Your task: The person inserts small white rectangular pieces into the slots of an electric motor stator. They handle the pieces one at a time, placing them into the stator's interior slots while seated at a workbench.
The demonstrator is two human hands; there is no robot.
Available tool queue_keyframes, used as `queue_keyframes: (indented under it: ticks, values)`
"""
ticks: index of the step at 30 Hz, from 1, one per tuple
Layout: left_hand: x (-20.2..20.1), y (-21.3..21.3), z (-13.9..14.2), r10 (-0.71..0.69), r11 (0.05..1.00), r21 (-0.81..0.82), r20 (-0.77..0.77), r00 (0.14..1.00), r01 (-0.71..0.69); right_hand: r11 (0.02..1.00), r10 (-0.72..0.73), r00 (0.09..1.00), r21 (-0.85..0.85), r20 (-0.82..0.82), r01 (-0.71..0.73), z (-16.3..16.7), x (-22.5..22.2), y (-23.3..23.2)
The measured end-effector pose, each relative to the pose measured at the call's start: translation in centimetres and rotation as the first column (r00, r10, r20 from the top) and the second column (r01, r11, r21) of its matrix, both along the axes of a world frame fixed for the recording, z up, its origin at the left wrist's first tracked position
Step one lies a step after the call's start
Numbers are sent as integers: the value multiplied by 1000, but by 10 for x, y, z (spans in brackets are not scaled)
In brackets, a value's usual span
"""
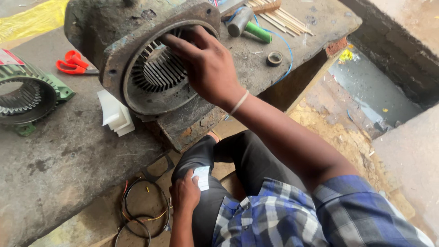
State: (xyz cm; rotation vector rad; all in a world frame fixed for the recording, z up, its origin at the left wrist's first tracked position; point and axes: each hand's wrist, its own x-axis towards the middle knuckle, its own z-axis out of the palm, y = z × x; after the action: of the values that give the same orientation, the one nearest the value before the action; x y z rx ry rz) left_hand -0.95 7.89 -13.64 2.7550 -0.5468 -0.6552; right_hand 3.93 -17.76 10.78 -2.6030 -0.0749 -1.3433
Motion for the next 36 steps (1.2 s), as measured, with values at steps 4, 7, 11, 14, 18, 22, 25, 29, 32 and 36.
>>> queue_keyframes:
  ticks: [4, 7, 11, 14, 18, 22, 25, 29, 32, 36]
  values:
    - [-1, 0, 0, -7, 1000, 9, 18, 1000, 7, 993, -74, 995, -99, -60, 68, 1, -5, 1]
    - [1, 0, -1, -12, 1000, 13, 36, 999, 12, 997, -5, 996, -73, -90, -1, 1, -7, -2]
    - [0, -1, -6, -25, 1000, 1, 56, 998, 25, 999, -5, 999, -42, 43, 7, -1, -5, -1]
    - [0, 2, -8, -13, 1000, -11, 54, 998, 14, 990, -50, 998, -132, -37, 45, -3, -6, 0]
    - [0, 1, -8, -18, 1000, -3, 80, 997, 18, 993, -53, 996, -110, -72, 45, -3, -7, 1]
    - [-1, 1, -6, -36, 999, 3, 52, 998, 36, 998, -15, 999, -57, 43, 17, -1, -7, 4]
    - [1, 1, -6, -19, 1000, 10, 37, 999, 19, 987, -43, 999, -154, -31, 37, 0, -9, 4]
    - [3, 1, -11, -15, 1000, -18, 60, 998, 16, 997, 32, 999, -72, -15, -33, 1, -10, 3]
    - [1, 0, -18, -38, 999, -5, 57, 998, 38, 1000, -6, 1000, -17, 7, 6, 0, -4, 7]
    - [3, 3, -23, -9, 999, -35, 95, 995, 13, 993, -41, 998, -111, -39, 37, 0, -2, 8]
